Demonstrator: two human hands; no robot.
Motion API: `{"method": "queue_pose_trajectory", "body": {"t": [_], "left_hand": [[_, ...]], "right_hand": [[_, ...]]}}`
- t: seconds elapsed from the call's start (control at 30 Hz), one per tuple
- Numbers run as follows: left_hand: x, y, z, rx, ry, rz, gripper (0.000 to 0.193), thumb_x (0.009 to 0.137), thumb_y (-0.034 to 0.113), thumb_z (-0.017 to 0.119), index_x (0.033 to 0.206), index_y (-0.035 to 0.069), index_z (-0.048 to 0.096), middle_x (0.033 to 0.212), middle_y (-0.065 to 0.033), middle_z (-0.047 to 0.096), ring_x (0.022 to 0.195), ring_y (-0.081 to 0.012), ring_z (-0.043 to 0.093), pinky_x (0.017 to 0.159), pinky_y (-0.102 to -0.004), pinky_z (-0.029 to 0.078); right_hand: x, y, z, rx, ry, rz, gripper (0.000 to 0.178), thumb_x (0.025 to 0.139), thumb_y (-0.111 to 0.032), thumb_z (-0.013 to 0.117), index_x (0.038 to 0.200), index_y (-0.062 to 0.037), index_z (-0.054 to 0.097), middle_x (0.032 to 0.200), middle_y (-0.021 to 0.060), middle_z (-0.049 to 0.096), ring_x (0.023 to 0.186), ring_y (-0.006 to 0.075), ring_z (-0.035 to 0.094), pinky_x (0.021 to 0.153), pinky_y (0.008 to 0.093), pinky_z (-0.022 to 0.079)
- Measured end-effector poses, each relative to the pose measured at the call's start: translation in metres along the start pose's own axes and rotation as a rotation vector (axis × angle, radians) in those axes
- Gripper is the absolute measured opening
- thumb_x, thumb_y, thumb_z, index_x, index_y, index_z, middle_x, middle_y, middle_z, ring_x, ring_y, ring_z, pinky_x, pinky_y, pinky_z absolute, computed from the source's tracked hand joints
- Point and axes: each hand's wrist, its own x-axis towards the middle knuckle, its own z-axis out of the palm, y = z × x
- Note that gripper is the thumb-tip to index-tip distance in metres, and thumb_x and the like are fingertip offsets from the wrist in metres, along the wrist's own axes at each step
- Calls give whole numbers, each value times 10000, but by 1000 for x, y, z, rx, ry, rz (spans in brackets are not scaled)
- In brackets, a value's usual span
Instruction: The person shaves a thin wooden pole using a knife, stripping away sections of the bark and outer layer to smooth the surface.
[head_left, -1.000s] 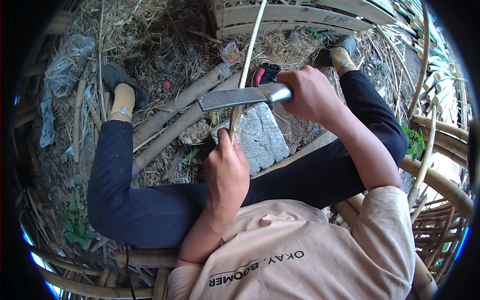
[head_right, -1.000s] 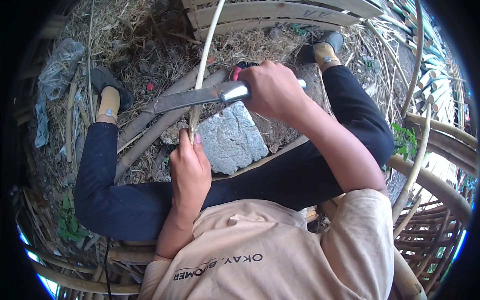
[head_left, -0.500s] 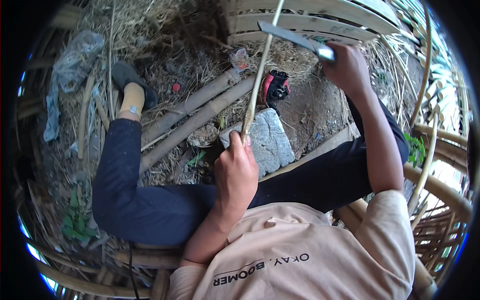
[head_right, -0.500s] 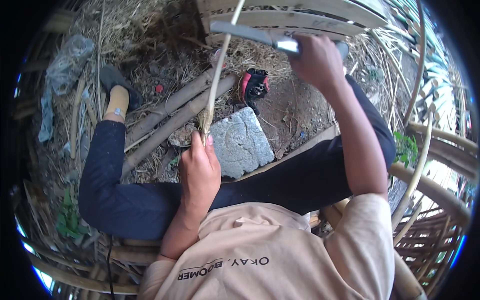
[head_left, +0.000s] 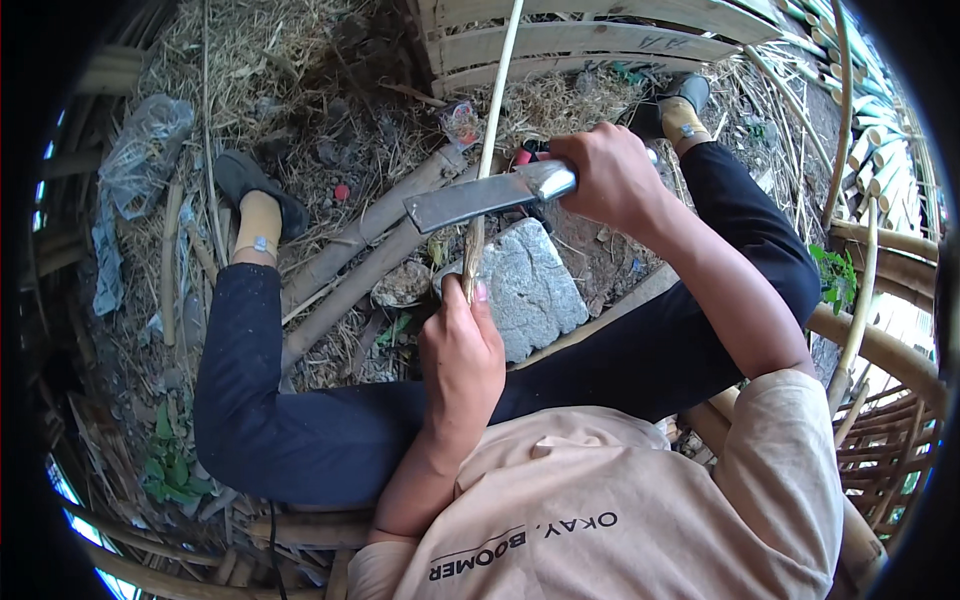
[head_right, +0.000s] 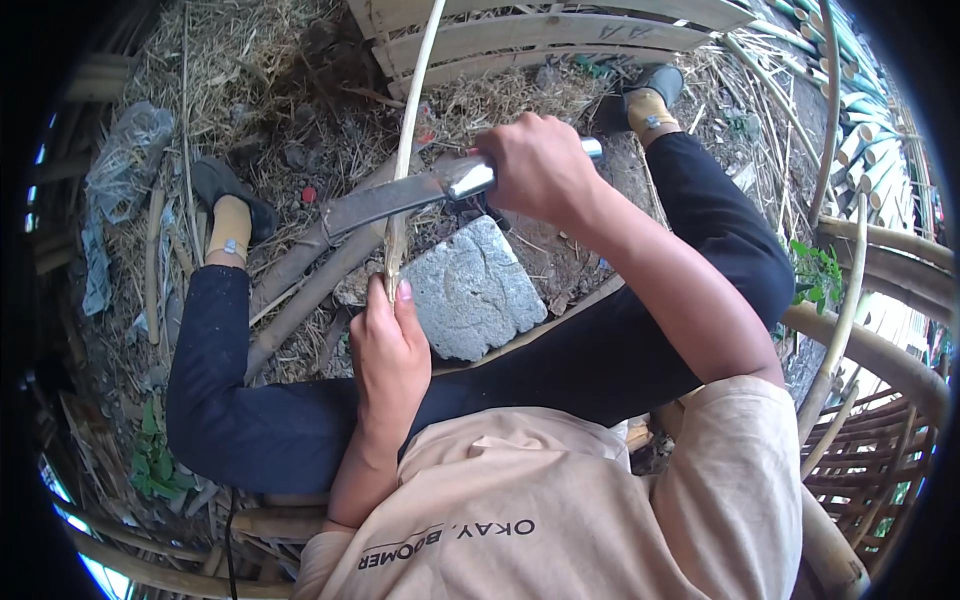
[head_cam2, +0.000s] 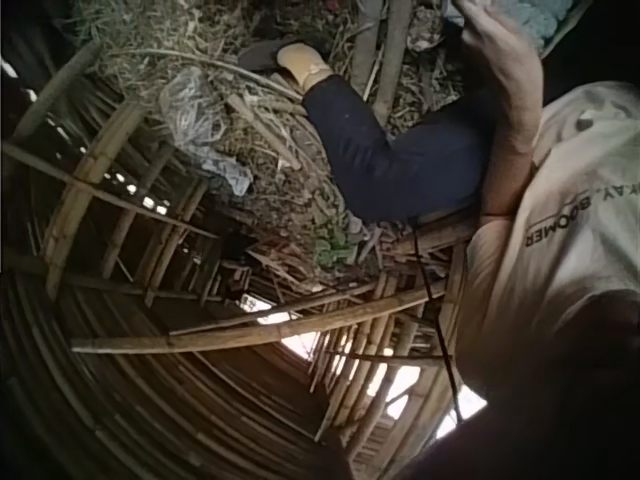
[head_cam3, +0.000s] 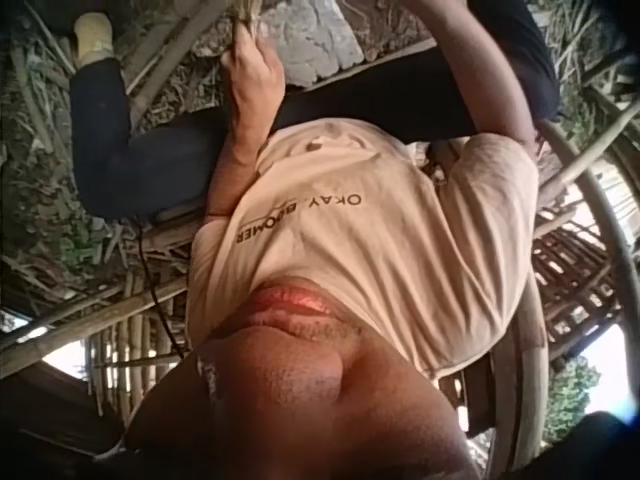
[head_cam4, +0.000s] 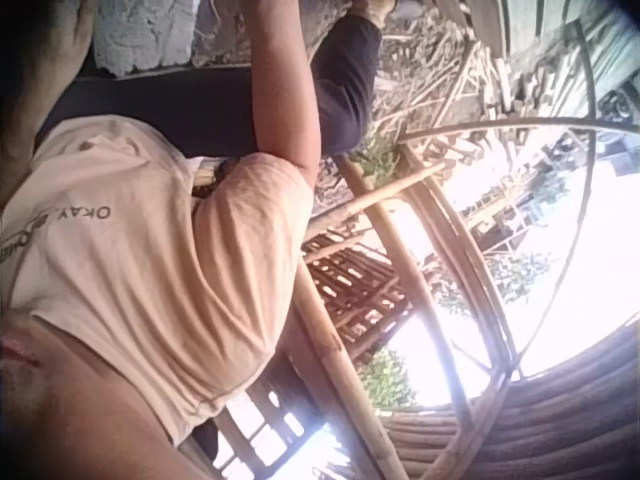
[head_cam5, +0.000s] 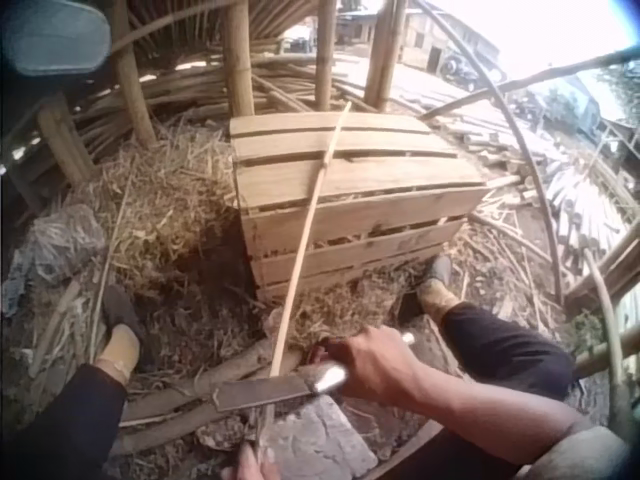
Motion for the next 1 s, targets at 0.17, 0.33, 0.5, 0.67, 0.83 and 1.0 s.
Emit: {"method": "queue_pose_trajectory", "body": {"t": [0.17, 0.33, 0.5, 0.67, 0.83, 1.0], "left_hand": [[5, -1, -4, 25, 1, 55, 180, 1025, 160, 503, 1000, -13, 544, 674, -263, 609, 681, -475, 629, 551, -545, 440], [4, -5, -9, -108, -49, 27, 220, 1033, 195, 504, 978, -12, 555, 694, -258, 611, 714, -492, 620, 584, -543, 448], [5, -11, -9, -140, -51, 44, 208, 1032, 188, 501, 977, -5, 558, 686, -249, 608, 687, -479, 623, 560, -536, 442], [4, -7, -10, -106, -43, 26, 206, 1032, 185, 499, 990, -9, 555, 695, -253, 613, 686, -474, 625, 555, -534, 440], [1, -2, -9, -33, -34, 44, 183, 1023, 167, 515, 967, -6, 527, 660, -250, 618, 665, -453, 642, 526, -523, 465], [3, -3, -8, -73, -38, 65, 197, 1021, 177, 526, 937, -1, 516, 618, -235, 605, 634, -445, 642, 510, -515, 470]], "right_hand": [[11, 5, 0, -41, 46, 7, 121, 696, -185, 720, 758, -86, 690, 679, 158, 673, 668, 376, 686, 639, 463, 557], [9, 6, 1, -107, 95, -1, 175, 770, -235, 746, 741, -85, 660, 656, 158, 662, 646, 367, 681, 620, 468, 545], [10, 0, -3, -77, 141, -27, 199, 770, -243, 751, 730, -82, 641, 623, 152, 646, 616, 358, 673, 610, 466, 536], [11, 0, -2, -115, 100, -10, 156, 767, -199, 729, 741, -70, 644, 633, 162, 653, 616, 352, 678, 620, 460, 537], [23, 34, -11, -146, 114, 321, 197, 785, -123, 670, 956, -72, 755, 763, 168, 720, 721, 352, 718, 733, 449, 588], [23, 48, -55, -173, 202, 331, 211, 838, -152, 673, 1013, -74, 761, 806, 200, 720, 751, 356, 721, 730, 447, 571]]}}
